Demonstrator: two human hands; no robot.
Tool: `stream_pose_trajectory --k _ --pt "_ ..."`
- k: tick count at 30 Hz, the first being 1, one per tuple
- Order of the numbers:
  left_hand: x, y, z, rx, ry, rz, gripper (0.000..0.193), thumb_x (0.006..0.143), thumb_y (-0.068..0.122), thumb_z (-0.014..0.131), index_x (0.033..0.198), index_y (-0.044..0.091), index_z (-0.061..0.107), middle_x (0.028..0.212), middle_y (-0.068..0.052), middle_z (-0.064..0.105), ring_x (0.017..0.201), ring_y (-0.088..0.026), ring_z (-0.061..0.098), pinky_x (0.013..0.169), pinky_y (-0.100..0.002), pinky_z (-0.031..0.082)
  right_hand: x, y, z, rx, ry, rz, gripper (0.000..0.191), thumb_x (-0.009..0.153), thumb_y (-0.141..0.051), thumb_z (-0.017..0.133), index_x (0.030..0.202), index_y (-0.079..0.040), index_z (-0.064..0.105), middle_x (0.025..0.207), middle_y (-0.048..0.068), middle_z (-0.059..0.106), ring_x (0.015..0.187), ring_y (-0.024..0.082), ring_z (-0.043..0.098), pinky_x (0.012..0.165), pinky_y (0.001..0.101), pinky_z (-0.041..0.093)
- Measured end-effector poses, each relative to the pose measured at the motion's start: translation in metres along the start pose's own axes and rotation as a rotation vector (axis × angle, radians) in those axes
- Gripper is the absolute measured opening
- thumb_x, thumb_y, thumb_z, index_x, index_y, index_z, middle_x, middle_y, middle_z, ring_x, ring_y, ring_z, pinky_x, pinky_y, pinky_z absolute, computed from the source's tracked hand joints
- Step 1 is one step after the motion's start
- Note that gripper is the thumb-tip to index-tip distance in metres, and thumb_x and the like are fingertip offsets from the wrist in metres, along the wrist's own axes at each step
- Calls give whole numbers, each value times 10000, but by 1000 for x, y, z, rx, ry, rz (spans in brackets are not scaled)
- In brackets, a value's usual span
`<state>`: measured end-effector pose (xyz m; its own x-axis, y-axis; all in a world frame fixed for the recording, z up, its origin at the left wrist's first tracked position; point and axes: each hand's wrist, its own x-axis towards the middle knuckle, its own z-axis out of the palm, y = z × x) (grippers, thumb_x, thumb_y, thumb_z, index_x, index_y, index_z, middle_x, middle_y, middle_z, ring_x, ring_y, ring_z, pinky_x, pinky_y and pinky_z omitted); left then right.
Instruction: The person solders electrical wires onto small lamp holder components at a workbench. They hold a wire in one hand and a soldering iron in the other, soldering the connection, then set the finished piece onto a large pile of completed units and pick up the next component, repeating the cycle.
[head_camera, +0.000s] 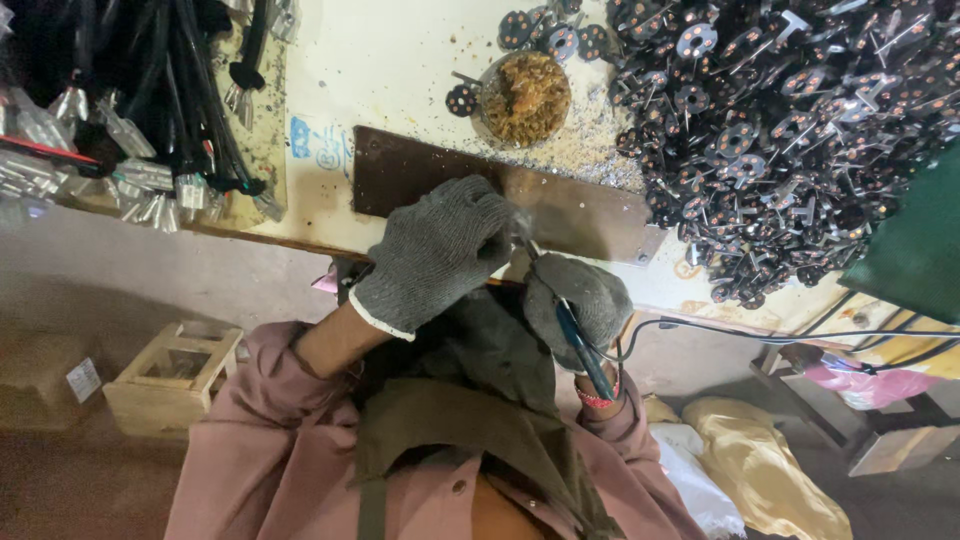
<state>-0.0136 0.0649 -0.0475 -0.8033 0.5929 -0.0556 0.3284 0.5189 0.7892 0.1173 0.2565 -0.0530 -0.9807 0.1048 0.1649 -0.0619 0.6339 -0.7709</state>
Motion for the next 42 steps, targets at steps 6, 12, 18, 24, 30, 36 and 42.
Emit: stream_pose_trajectory --k 6,12,18,24,30,36,42 --pt "1 1 -3 -5 11 5 205 856 214 742 1000 118 632 987 -96 607 895 -323 653 676 -460 541 4 -1 2 1 -14 -21 218 874 -91 778 1061 -51 673 991 138 739 878 300 747 803 384 594" --pt "5 1 -3 6 -8 -2 174 874 221 744 956 124 626 953 -91 601 871 -316 654 658 -460 536 8 -1 3 -2 -8 -2 211 883 -94 770 1062 -44 669 991 138 736 874 293 745 795 381 593" --pt "3 1 -2 -11 30 22 169 875 216 735 966 124 627 946 -88 596 860 -312 650 646 -450 535 7 0 3 0 -13 1 205 893 -96 763 1063 -37 665 990 137 734 870 286 743 788 378 592" --pt "4 3 -1 45 42 15 137 904 195 735 946 128 623 912 -82 592 832 -304 650 630 -447 531 9 -1 2 10 -21 -16 200 902 -98 756 1065 -30 662 989 137 731 865 279 740 780 374 590" --pt "5 4 -6 20 -3 -5 164 855 208 723 973 134 635 921 -75 599 842 -305 650 634 -437 538 14 -4 0 18 -34 -50 195 912 -100 748 1066 -23 658 989 137 729 861 272 738 773 371 589" --pt "4 2 -3 24 -53 -43 170 845 232 722 971 146 648 934 -68 609 841 -303 658 618 -453 526 10 -2 -3 32 -49 -51 191 921 -103 741 1068 -16 654 988 136 726 856 265 736 765 368 588" --pt "3 2 -1 -4 48 14 143 881 193 722 973 126 634 936 -87 602 827 -312 649 635 -451 531 4 0 2 21 70 65 162 973 -120 709 1068 -7 642 1004 148 724 852 259 731 760 371 586"
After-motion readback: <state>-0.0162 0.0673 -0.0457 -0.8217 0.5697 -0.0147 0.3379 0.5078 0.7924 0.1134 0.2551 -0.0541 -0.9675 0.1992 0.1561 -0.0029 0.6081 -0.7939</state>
